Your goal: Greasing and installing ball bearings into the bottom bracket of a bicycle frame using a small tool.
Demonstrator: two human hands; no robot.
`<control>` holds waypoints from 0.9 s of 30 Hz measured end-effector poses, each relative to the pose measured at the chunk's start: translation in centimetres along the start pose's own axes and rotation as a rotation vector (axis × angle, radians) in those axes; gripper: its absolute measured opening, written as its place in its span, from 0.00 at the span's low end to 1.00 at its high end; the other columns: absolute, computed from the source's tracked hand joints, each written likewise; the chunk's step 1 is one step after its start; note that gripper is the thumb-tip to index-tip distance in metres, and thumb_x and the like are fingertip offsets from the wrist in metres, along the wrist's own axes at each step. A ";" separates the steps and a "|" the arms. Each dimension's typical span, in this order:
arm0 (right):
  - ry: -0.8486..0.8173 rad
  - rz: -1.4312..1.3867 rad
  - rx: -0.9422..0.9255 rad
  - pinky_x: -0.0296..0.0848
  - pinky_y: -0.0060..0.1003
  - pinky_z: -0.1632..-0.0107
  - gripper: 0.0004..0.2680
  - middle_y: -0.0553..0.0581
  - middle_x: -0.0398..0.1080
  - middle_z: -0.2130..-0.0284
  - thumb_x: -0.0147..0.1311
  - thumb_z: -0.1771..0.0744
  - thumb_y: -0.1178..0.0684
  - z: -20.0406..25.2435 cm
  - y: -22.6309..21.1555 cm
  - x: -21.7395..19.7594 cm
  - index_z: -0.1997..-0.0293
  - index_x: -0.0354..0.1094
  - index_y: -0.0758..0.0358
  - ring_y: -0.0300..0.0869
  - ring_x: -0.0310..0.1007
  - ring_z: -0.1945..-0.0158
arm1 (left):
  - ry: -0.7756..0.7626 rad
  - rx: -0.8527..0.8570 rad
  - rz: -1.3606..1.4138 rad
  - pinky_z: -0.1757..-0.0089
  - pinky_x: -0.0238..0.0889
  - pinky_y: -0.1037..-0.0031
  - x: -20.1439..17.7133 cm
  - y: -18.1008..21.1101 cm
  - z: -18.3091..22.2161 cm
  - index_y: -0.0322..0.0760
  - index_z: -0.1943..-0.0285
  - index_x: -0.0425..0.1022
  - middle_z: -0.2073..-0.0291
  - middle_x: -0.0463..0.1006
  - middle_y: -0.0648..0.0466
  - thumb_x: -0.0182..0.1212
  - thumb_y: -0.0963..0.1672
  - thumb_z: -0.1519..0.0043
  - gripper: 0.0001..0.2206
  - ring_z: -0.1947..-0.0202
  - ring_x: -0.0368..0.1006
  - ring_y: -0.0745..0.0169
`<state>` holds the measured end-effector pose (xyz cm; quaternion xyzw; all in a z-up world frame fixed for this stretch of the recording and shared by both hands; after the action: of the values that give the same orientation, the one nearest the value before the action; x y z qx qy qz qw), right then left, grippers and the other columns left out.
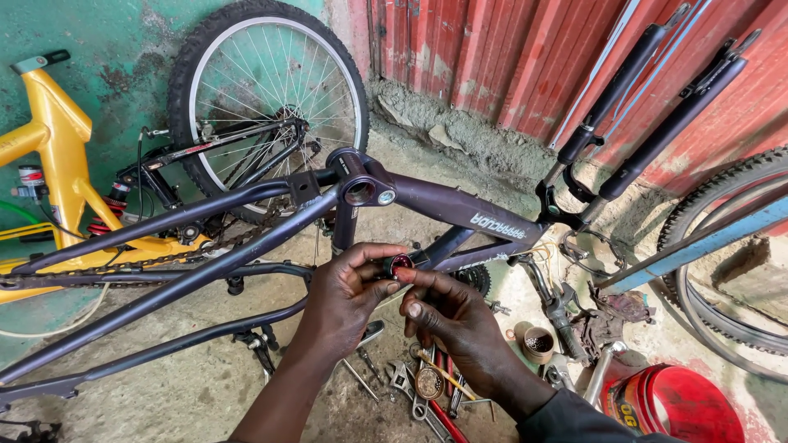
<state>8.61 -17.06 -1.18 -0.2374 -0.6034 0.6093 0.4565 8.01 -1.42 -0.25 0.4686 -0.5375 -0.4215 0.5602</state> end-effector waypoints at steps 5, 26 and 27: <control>-0.029 -0.167 0.056 0.71 0.35 0.65 0.19 0.58 0.72 0.67 0.58 0.35 0.60 0.0 0.7 0.3 0.35 0.68 0.66 0.40 0.70 0.69 | 0.057 -0.060 -0.068 0.55 0.79 0.76 -0.1 0.5 0.0 0.32 0.45 0.78 0.54 0.87 0.43 0.61 0.29 0.47 0.22 0.58 0.84 0.60; -0.117 -0.283 -0.085 0.61 0.31 0.69 0.16 0.57 0.70 0.66 0.52 0.31 0.50 0.4 -0.4 -0.4 0.36 0.67 0.64 0.39 0.69 0.69 | -0.017 0.052 -0.033 0.48 0.78 0.72 0.4 1.3 0.5 0.34 0.46 0.75 0.44 0.84 0.43 0.62 0.29 0.50 0.22 0.51 0.83 0.58; -0.118 -0.251 -0.076 0.62 0.31 0.69 0.17 0.56 0.71 0.67 0.54 0.31 0.49 0.4 -0.4 -0.4 0.35 0.67 0.64 0.39 0.69 0.69 | -0.031 0.072 0.000 0.52 0.78 0.72 0.4 1.0 0.5 0.33 0.47 0.75 0.47 0.84 0.41 0.64 0.29 0.50 0.22 0.54 0.82 0.59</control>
<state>8.54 -17.69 -0.84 -0.1409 -0.6769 0.5370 0.4833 7.51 -1.61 0.85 0.4819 -0.5611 -0.4088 0.5346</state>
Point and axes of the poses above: each hand's wrist, its own z-axis away from the middle knuckle, its own x-axis out of the palm, y = z × x, the point moved 7 cm from there along -z, towards the middle knuckle
